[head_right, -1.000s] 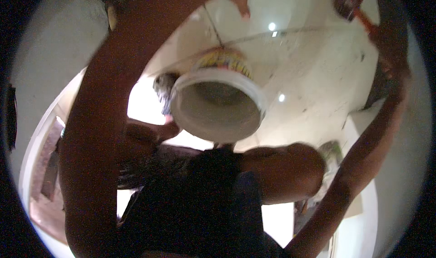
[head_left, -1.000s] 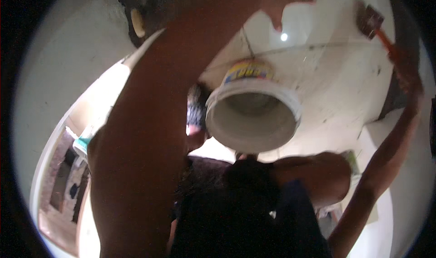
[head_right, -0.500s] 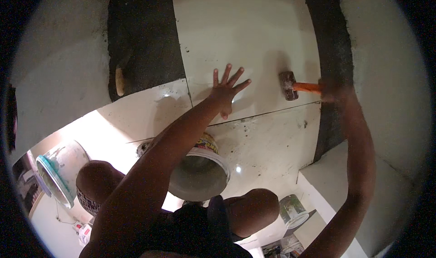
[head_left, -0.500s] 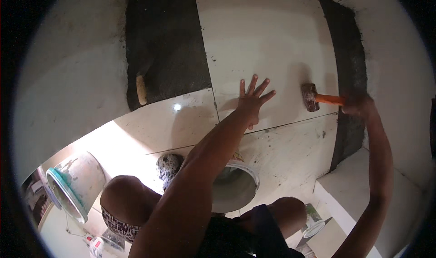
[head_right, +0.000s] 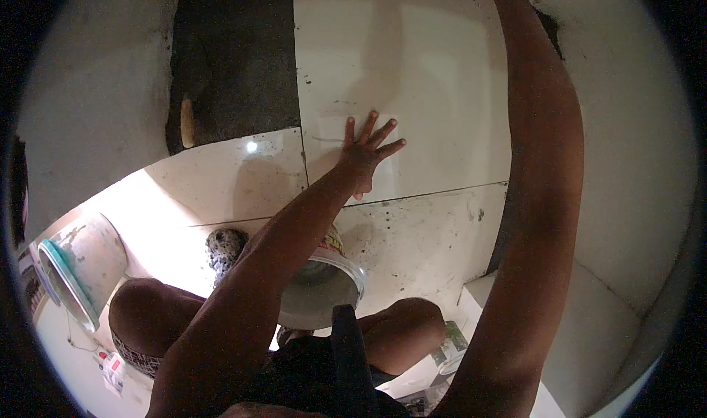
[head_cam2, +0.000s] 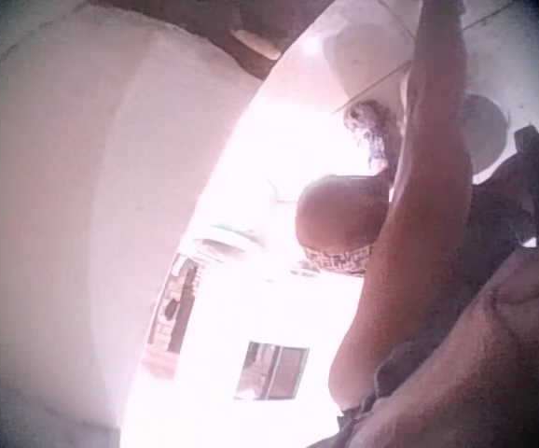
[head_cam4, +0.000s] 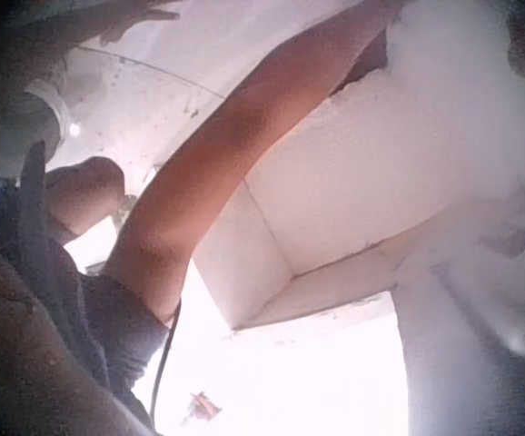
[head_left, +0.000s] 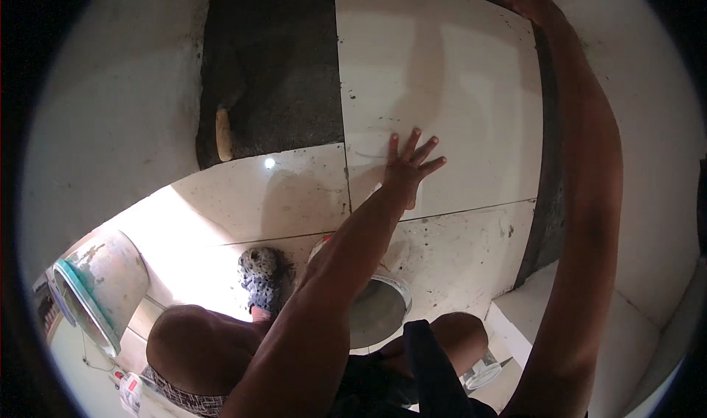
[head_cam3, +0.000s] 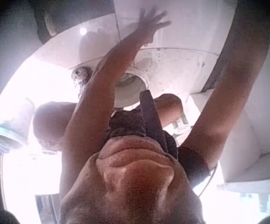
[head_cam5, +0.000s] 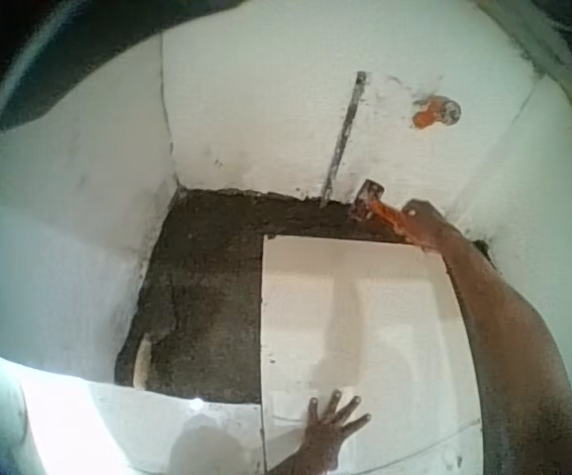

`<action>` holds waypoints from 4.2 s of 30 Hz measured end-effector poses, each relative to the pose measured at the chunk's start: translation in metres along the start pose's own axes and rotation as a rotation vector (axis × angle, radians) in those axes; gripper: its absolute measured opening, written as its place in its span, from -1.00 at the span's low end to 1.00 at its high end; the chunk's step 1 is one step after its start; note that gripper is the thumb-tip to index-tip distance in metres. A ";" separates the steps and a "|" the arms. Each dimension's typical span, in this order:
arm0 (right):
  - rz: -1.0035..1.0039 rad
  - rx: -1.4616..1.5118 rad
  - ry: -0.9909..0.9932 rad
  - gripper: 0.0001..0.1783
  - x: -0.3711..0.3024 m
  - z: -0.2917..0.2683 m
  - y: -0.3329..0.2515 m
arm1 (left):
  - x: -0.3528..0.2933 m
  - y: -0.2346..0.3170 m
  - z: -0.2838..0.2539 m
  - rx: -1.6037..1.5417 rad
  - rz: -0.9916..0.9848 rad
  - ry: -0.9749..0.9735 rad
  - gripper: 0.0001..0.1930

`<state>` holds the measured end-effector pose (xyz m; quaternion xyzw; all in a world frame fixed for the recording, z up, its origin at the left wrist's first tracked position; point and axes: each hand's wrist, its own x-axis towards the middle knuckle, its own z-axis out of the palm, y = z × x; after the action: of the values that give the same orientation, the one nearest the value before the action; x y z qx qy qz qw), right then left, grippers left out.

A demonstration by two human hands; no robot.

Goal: Laying floor tiles and using a rubber mallet to level them in mortar.

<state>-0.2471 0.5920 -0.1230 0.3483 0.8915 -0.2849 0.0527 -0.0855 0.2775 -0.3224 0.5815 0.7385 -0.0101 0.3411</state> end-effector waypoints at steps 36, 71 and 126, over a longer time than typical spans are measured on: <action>0.025 -0.660 -0.022 -0.76 0.075 0.045 -0.028 | 0.006 0.000 0.019 -0.053 0.046 0.128 0.54; 0.618 0.943 0.571 -0.78 -0.542 0.222 0.215 | -0.015 0.027 -0.011 0.010 0.184 -0.044 0.66; 1.041 0.577 0.953 -0.80 -0.627 0.214 0.018 | 0.080 -0.149 -0.028 0.427 0.593 -0.270 0.70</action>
<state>0.2136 0.1150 -0.1260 0.8090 0.4288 -0.2637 -0.3034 -0.2354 0.3090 -0.3991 0.8210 0.4682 -0.1411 0.2947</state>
